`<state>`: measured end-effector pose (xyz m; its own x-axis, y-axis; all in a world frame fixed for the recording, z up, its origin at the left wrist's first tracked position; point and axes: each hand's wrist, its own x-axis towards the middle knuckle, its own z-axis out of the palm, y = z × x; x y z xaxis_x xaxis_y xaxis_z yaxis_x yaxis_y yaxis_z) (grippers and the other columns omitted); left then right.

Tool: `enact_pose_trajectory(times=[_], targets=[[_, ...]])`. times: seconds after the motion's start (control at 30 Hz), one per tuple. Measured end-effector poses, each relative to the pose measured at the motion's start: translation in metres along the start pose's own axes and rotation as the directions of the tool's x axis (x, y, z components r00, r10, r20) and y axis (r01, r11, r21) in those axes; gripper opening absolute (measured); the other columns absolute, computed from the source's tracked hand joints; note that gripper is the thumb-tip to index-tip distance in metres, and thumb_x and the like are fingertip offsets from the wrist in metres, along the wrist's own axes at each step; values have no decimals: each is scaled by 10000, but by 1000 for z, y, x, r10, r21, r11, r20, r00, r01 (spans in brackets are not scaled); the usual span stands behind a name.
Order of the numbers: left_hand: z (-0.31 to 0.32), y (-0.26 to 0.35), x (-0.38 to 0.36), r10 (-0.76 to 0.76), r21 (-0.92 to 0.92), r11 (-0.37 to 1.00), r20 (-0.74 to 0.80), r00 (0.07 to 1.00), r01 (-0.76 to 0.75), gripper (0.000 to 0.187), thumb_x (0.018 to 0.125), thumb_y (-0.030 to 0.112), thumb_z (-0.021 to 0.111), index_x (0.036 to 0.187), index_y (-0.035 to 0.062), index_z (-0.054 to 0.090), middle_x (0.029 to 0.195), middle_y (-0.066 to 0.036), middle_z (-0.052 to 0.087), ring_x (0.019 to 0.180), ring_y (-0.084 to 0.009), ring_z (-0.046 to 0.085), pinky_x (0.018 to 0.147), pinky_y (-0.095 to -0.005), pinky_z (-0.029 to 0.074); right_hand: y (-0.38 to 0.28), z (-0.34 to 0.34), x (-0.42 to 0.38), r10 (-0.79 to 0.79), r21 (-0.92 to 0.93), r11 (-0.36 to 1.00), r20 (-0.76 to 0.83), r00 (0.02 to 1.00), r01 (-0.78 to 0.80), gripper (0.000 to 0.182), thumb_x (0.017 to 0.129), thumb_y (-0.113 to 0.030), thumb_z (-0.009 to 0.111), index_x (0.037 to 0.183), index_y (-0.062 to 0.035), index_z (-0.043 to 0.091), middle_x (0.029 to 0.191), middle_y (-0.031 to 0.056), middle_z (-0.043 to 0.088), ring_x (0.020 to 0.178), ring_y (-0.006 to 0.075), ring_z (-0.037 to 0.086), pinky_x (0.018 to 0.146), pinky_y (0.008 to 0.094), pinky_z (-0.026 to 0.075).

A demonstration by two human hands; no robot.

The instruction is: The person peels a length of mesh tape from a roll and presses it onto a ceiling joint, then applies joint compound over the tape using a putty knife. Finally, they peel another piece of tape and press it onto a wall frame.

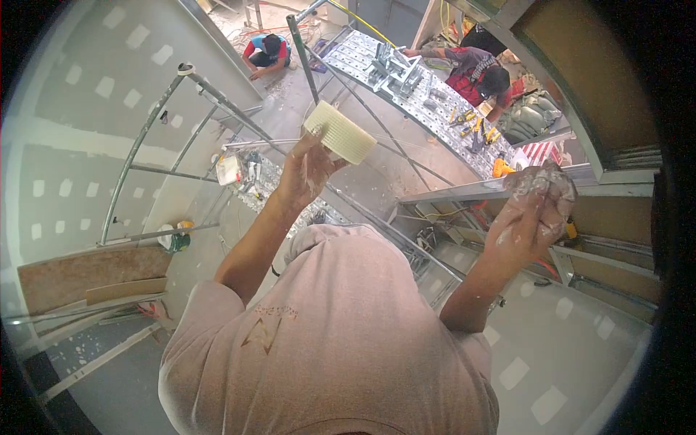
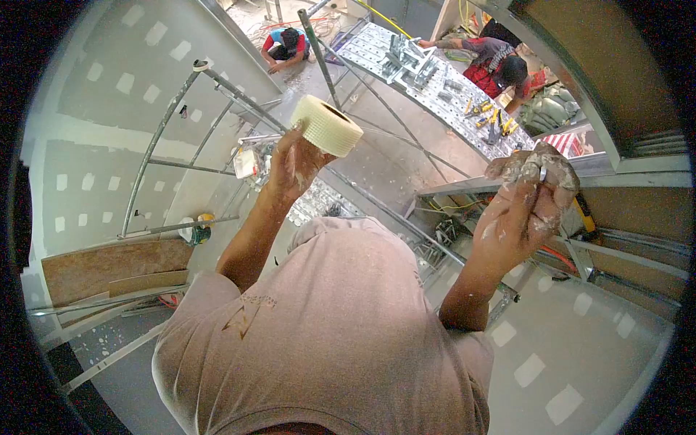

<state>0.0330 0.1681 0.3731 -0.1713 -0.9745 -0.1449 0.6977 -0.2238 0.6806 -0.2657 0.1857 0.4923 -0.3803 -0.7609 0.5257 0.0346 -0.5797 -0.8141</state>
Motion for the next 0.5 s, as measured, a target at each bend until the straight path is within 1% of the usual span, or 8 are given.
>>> enact_pose_trajectory(times=[0.13,0.2,0.23,0.27,0.3,0.4,0.43,0.5], targets=[[-2,0,0,5,7,1000,11,1000,-5,761,932,447,658,1528,121,315,1448,-131,444,1387,-315,455,1130,-544,383,5,-16,-3,18,46,999,6,1000,-18,326,1014,-6,524,1315,115,488,1335,192,571,1207,261,608,964,428,547],[-2,-1,-1,1,13,1000,16,1000,-2,756,934,448,654,1528,126,315,1450,-127,443,1389,-311,453,1129,-541,384,7,-20,-8,-164,-509,853,-52,985,115,299,995,11,577,1288,72,568,1354,189,574,1210,278,617,956,422,560],[-2,-1,-1,-2,16,1000,11,1000,2,745,939,443,649,1524,123,318,1455,-126,441,1387,-309,456,1129,-539,384,9,-29,-4,-164,-509,853,-53,985,115,299,995,11,577,1288,72,568,1354,189,574,1210,278,617,956,422,560],[-2,-2,-1,-5,19,1000,5,1000,5,734,944,439,643,1521,119,322,1461,-124,438,1385,-306,460,1128,-537,384,11,-43,5,-388,-752,520,215,896,405,291,978,28,607,1270,31,607,1350,189,585,1211,280,621,950,424,567],[-3,-2,-1,-5,19,1000,6,1000,5,734,944,439,643,1521,119,322,1461,-124,438,1385,-306,460,1128,-537,384,14,-52,9,-456,-791,60,521,722,609,296,961,46,637,1251,-10,646,1347,189,597,1212,283,625,944,425,574],[-4,-3,-2,-25,4,1000,31,999,25,702,951,386,644,1522,138,320,1471,-120,431,1372,-302,474,1119,-536,393,11,-51,11,-506,-827,-10,489,710,562,331,928,89,671,1211,-81,697,1313,216,622,1205,308,640,920,418,589],[-6,-5,-3,5,24,1000,55,998,-6,696,949,345,643,1528,148,310,1478,-114,428,1369,-298,478,1121,-528,396,12,-49,11,-507,-828,-10,488,711,561,331,928,89,671,1211,-81,697,1313,216,622,1205,308,640,920,418,589],[-5,-7,-6,35,44,998,80,996,-39,694,948,305,643,1533,157,300,1486,-108,424,1366,-294,482,1123,-521,399,15,-44,9,-299,-650,754,-207,932,97,225,966,-11,671,1190,-28,688,1273,218,651,1196,342,648,936,428,583]])
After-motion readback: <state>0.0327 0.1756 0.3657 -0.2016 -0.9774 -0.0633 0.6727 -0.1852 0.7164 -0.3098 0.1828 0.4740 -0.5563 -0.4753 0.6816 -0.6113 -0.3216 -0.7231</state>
